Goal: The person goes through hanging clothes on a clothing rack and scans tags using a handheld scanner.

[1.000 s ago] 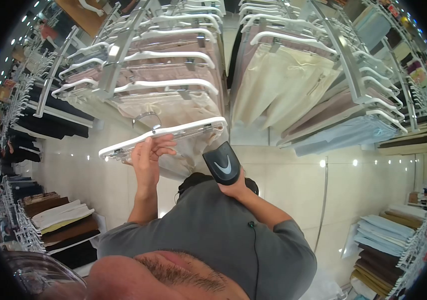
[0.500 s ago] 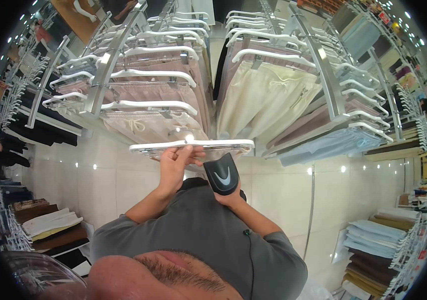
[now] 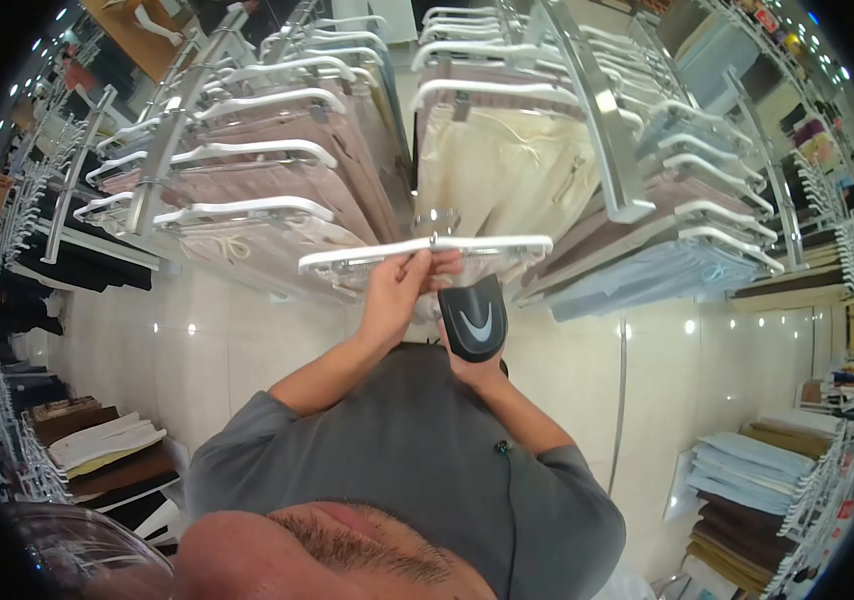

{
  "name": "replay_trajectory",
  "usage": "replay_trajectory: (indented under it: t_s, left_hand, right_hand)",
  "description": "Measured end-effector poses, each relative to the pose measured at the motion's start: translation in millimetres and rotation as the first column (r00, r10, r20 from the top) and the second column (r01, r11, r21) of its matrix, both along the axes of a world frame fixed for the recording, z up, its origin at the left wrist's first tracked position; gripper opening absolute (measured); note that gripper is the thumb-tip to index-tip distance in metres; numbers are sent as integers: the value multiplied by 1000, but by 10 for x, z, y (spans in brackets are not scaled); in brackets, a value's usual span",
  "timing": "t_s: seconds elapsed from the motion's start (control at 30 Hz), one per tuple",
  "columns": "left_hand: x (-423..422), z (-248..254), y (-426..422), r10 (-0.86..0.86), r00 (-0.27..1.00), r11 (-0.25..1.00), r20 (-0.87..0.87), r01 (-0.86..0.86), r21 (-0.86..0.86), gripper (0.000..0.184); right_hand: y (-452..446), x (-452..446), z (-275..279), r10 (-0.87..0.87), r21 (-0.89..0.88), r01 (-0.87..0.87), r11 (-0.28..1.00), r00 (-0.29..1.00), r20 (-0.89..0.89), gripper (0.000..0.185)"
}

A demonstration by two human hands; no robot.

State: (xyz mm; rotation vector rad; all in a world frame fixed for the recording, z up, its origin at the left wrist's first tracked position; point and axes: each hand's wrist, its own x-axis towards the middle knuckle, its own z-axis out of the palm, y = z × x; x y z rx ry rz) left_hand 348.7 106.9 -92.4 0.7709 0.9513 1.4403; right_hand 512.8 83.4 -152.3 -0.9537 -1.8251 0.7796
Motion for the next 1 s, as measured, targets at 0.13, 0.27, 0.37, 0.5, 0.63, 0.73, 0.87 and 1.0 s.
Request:
replay_trajectory:
  t_s: [0.13,0.27,0.37,0.5,0.63,0.73,0.87,1.0]
  left_hand:
    - [342,18,259,8,998,1000,58,-8,4,40]
    - [635,3,539,29,999,998,32,-31,57,40]
    - [787,103,742,9,1000,997,11,-9,77,41]
    - [975,192,1046,-50,998,999,-38,50,19,43]
    - [1190,99,1306,-77,991,997,-113,79,15,38]
    - [1286,271,1388,-104,991,984,-83,115,137,32]
    - [1278,490,1494,-114,990,968,-78,128,217,26]
    - [1221,681,1467,-86,991,947,-101,112,300,30]
  right_hand:
    - [141,369,-36,6,9,-6,1000,1000,18,30]
    - [232,664,-50,28,-17,-28,999,1000,7,28]
    - [323,850,-47,61,-47,-61,997,998,-14,29]
    - [418,952,-51,29,-79,-34,996,998,-58,28]
    - [479,1043,-101,38,-140,-49,989,996,-80,28]
    - [527,1091,-153,21,-111,-28,993,998,-64,27]
    - [586,1161,-155,18,-80,-20,997,1000,-25,25]
    - [627,1173,-57,2,-40,-4,999,999,-52,23]
